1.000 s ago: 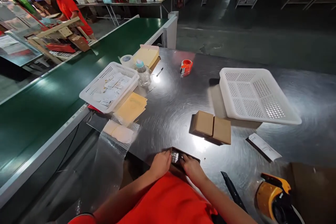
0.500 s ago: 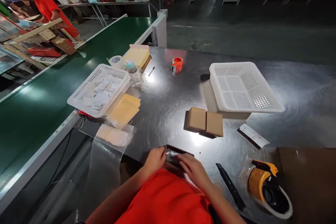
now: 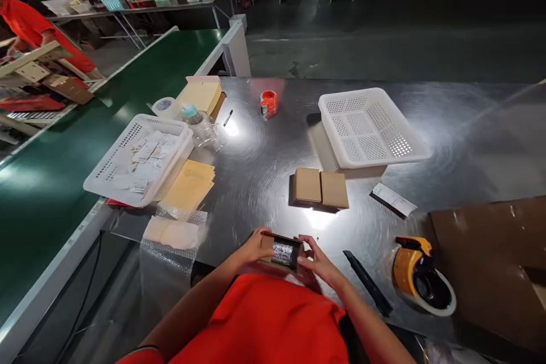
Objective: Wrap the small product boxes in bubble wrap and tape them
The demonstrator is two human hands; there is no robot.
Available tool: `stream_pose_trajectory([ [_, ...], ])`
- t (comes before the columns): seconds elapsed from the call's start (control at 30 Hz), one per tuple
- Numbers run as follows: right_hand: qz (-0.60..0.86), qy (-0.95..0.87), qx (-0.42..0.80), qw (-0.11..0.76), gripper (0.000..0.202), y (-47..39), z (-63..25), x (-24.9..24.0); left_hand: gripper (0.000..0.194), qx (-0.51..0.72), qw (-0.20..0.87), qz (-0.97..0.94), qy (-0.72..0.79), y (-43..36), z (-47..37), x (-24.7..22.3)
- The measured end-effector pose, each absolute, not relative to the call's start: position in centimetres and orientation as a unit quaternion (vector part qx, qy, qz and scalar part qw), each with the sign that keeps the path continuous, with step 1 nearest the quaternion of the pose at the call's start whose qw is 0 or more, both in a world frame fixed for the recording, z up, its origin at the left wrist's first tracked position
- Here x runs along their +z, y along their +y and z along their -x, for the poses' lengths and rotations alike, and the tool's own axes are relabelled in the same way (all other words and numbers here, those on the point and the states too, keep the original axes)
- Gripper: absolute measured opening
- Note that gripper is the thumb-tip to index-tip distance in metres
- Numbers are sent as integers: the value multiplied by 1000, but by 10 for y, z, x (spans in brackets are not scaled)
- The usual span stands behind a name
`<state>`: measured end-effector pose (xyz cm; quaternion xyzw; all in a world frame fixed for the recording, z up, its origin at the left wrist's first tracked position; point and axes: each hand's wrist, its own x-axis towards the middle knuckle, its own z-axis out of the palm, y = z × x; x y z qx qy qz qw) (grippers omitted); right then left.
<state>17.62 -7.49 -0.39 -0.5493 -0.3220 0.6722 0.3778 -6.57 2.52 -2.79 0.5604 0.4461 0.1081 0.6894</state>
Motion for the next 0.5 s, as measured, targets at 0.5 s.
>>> stream_pose_trajectory([
  [0.5,634,-565,357,389,19,-90,-162,-30,26,-5,300,-924,239,26,74,18],
])
